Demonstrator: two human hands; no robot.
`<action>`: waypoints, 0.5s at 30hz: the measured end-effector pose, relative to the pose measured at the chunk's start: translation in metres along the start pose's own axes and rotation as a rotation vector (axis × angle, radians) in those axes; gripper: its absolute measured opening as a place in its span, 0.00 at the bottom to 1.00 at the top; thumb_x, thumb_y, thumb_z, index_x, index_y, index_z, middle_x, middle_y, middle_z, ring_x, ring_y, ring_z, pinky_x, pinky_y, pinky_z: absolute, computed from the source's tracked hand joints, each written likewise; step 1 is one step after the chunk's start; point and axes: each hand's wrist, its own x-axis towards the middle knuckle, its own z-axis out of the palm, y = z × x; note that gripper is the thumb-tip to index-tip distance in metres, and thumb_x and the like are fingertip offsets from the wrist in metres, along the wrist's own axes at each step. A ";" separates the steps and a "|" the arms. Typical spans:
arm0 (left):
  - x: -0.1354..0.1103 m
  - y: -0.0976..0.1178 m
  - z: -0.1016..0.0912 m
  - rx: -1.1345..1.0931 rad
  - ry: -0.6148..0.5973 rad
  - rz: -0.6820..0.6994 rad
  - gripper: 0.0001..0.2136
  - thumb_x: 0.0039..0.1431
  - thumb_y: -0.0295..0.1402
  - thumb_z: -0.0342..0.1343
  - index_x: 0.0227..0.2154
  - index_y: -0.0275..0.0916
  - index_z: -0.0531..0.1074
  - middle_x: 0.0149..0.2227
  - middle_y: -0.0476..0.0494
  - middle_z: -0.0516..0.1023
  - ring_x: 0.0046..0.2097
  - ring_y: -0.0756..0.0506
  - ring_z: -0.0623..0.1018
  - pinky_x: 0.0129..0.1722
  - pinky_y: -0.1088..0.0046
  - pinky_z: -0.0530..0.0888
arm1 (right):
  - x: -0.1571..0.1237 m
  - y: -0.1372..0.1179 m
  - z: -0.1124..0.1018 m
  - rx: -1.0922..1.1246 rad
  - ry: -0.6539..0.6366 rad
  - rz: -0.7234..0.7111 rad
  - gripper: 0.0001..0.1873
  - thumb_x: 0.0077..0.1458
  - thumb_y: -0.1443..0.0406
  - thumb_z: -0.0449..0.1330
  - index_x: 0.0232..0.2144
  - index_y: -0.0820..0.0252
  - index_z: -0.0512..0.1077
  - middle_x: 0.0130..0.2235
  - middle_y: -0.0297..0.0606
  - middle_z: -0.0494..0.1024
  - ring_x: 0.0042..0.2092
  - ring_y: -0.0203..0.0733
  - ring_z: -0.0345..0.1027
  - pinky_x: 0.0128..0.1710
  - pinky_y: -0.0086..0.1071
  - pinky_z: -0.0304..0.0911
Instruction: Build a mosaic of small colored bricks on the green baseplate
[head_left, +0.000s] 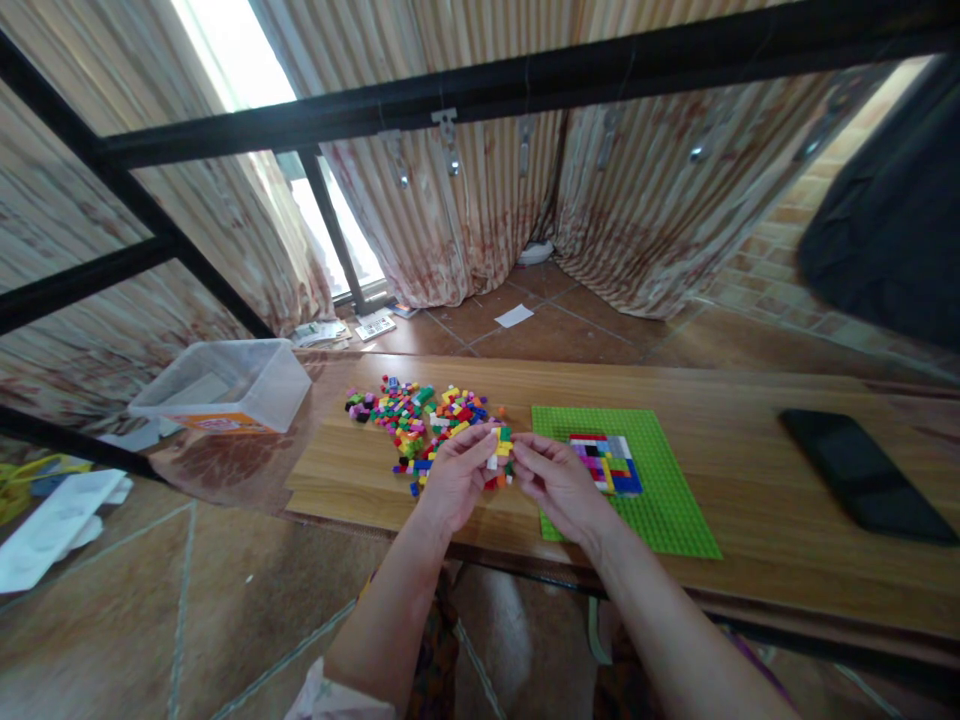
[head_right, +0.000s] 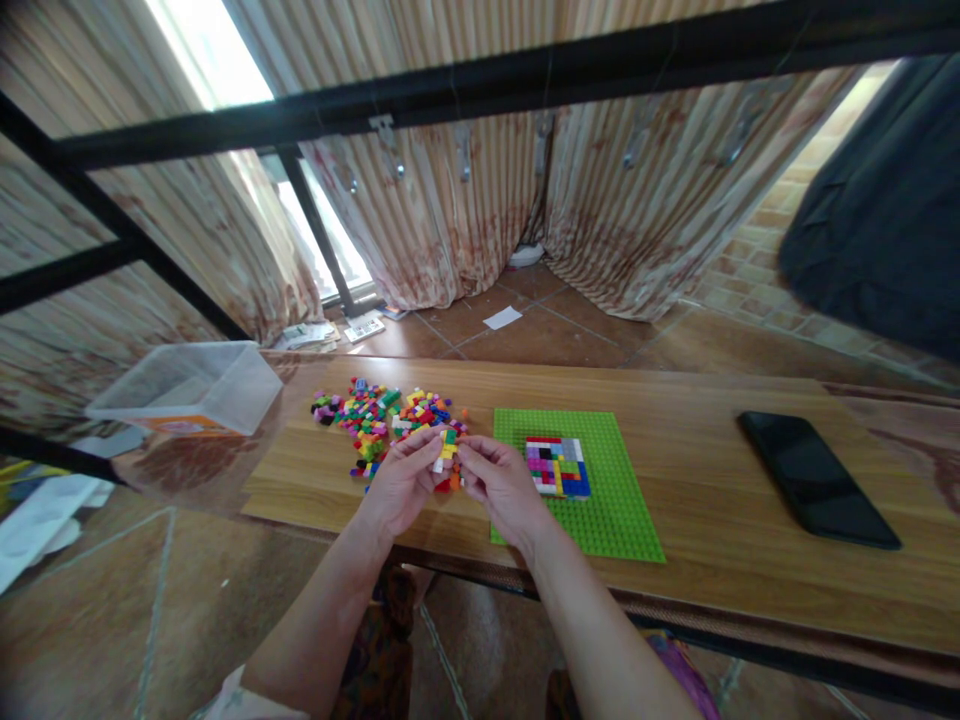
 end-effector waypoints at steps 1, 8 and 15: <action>0.000 0.000 0.000 -0.002 0.007 0.000 0.15 0.41 0.31 0.70 0.34 0.35 0.77 0.27 0.50 0.78 0.26 0.55 0.76 0.27 0.81 0.72 | 0.000 0.000 0.000 0.022 -0.005 0.013 0.14 0.39 0.60 0.72 0.28 0.61 0.75 0.20 0.27 0.64 0.21 0.27 0.48 0.18 0.23 0.41; 0.000 0.001 0.002 0.031 0.038 0.063 0.14 0.42 0.33 0.69 0.33 0.34 0.76 0.26 0.50 0.78 0.24 0.55 0.75 0.24 0.82 0.71 | 0.000 -0.003 0.001 0.140 0.051 0.079 0.12 0.39 0.61 0.69 0.28 0.60 0.77 0.25 0.31 0.73 0.25 0.29 0.59 0.22 0.24 0.53; 0.003 -0.005 0.004 0.197 0.149 0.220 0.13 0.42 0.36 0.69 0.30 0.35 0.76 0.25 0.51 0.77 0.24 0.55 0.72 0.26 0.80 0.69 | -0.001 0.004 0.005 -0.043 0.056 0.022 0.16 0.41 0.54 0.69 0.25 0.60 0.74 0.23 0.30 0.71 0.21 0.27 0.53 0.18 0.24 0.45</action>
